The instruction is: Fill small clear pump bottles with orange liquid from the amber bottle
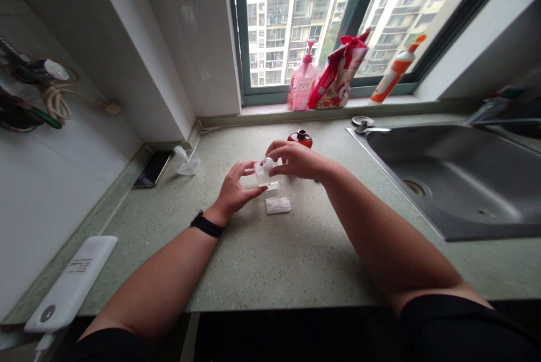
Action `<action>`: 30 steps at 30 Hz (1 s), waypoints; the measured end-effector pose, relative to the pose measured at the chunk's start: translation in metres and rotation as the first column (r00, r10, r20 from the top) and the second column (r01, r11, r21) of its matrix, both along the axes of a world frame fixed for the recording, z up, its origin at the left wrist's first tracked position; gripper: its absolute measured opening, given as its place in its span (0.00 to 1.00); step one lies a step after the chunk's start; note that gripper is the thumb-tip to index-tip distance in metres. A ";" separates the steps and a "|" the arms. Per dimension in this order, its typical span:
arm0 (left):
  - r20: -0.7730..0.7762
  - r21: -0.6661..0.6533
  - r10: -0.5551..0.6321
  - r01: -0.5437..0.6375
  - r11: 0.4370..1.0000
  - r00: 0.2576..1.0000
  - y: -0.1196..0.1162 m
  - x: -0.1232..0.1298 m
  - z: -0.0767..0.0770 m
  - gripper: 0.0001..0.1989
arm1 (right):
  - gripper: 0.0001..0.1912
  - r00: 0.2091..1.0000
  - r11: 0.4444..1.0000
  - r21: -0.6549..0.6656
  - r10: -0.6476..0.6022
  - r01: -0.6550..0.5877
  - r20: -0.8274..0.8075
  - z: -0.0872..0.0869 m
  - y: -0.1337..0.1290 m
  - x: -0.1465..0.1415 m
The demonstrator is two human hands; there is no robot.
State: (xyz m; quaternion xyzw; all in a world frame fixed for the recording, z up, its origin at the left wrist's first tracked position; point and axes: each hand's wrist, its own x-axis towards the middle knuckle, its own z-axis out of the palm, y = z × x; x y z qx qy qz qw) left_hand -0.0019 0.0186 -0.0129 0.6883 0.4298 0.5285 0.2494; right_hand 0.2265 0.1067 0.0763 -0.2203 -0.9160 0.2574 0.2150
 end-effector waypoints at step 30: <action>-0.078 0.046 0.006 -0.002 0.999 0.997 -0.011 -0.001 0.007 0.38 | 0.05 0.984 0.981 0.126 -0.132 0.147 -0.120 0.042 -0.029 0.006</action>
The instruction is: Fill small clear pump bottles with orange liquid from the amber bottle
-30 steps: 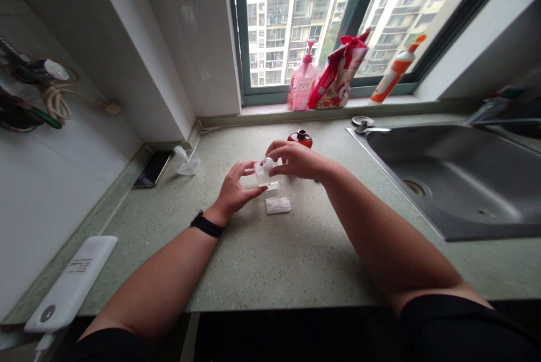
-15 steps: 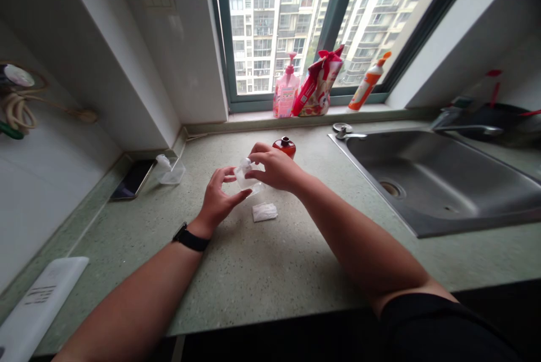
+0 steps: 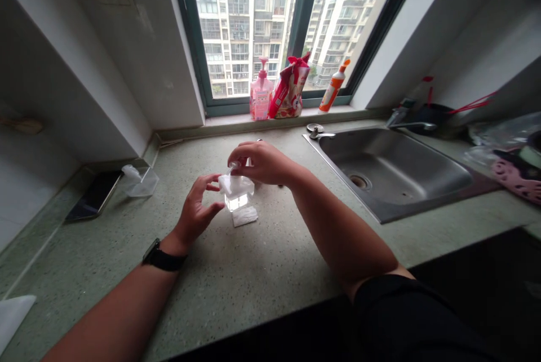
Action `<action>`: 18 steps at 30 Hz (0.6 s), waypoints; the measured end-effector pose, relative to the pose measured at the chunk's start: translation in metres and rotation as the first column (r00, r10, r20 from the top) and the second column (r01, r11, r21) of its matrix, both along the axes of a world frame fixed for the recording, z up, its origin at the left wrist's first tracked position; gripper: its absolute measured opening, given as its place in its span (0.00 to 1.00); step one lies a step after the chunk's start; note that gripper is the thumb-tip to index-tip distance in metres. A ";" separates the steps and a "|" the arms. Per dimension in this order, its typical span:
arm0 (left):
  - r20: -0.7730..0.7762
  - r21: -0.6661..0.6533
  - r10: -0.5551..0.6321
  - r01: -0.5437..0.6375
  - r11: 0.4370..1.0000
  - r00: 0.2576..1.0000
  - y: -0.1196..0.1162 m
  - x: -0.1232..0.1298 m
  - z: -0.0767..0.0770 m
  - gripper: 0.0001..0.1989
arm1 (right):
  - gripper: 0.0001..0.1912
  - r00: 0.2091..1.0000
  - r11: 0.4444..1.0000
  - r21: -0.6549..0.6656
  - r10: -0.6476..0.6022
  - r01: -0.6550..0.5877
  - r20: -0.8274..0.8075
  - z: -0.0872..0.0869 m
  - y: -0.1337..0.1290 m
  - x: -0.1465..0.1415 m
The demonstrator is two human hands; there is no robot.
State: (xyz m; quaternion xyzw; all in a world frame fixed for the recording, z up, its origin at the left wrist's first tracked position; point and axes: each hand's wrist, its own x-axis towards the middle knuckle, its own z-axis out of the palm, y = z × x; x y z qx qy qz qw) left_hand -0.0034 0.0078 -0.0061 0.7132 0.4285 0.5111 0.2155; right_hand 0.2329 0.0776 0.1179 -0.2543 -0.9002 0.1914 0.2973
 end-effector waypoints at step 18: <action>0.032 -0.141 -0.014 0.018 0.990 0.999 0.001 0.003 -0.001 0.32 | 0.07 0.710 0.709 -0.074 -0.683 0.701 0.171 0.028 0.035 0.151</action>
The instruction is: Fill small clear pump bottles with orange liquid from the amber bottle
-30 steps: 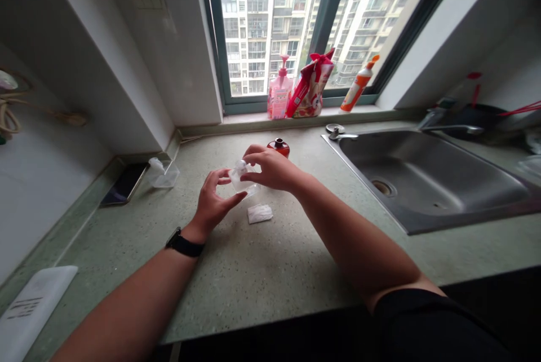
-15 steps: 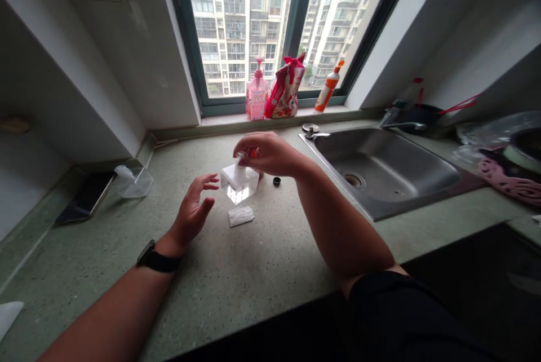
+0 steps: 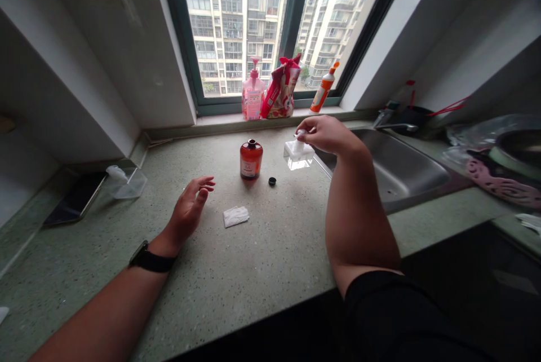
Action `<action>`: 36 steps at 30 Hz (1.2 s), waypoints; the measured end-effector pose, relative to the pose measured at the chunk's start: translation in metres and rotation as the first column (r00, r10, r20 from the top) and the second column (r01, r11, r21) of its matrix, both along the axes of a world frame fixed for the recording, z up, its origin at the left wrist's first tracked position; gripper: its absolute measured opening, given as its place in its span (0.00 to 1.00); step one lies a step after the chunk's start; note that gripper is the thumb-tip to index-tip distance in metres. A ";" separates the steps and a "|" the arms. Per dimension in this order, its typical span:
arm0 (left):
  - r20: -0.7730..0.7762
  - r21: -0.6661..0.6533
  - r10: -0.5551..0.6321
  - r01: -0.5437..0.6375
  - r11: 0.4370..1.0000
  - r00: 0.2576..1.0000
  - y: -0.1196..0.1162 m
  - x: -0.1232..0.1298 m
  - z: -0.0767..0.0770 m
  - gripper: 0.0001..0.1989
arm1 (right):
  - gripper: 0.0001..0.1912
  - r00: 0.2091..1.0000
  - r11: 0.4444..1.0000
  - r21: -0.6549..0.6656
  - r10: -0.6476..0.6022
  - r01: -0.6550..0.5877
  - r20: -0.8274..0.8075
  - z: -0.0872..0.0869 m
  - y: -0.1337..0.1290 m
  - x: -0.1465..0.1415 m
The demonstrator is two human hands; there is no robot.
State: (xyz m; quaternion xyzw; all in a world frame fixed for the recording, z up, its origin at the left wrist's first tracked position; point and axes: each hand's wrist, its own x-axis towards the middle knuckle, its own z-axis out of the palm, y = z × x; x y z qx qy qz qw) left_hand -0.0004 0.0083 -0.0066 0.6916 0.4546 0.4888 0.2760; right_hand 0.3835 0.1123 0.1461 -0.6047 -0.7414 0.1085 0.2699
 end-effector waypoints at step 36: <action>-0.059 0.200 0.303 -0.286 0.937 0.951 0.004 -0.011 0.019 0.18 | 0.22 0.967 0.922 0.304 -0.199 0.239 -0.158 0.003 0.002 -0.025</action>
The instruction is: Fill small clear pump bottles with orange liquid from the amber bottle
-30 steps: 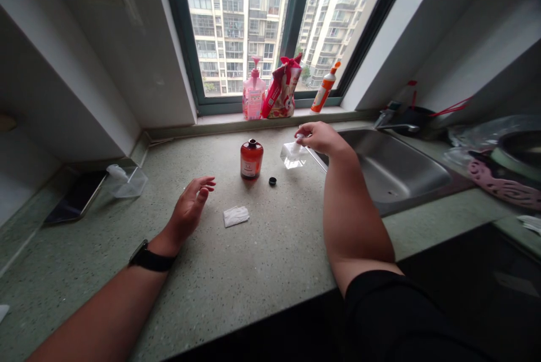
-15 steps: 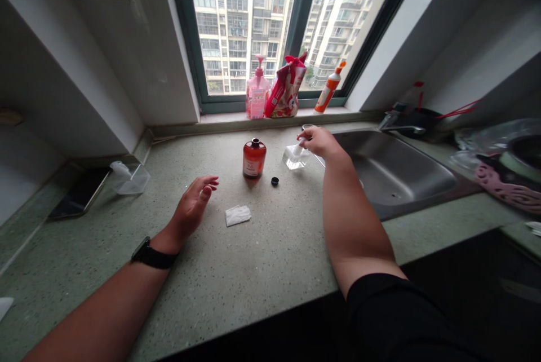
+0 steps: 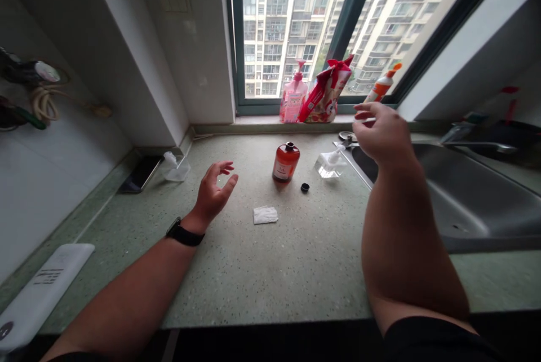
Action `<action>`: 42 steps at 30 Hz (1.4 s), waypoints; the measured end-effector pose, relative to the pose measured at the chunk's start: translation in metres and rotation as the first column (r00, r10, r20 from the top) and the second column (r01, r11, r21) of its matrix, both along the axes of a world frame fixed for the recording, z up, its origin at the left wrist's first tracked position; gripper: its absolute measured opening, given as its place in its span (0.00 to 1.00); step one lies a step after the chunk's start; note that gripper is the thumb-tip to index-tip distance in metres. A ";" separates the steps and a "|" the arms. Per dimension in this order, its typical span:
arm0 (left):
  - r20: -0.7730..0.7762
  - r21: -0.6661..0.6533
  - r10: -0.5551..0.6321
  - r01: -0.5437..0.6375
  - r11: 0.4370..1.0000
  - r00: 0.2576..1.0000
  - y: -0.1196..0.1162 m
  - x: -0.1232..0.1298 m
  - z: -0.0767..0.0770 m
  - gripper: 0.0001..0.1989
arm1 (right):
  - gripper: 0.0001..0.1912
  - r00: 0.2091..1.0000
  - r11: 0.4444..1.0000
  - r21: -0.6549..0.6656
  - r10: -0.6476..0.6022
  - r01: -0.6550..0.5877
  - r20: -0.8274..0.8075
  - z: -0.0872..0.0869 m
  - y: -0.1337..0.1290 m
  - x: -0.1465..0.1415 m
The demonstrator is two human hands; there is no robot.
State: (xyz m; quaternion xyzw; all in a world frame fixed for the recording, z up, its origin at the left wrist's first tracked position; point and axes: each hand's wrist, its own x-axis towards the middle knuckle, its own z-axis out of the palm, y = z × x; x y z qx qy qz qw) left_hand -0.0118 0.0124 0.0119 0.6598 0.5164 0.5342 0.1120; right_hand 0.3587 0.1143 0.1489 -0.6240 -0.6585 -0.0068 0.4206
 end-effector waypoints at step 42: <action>-0.387 0.167 0.050 0.016 0.986 0.921 -0.003 -0.007 -0.007 0.43 | 0.07 0.705 0.699 -0.098 0.705 -0.709 -0.072 -0.149 -0.078 -0.141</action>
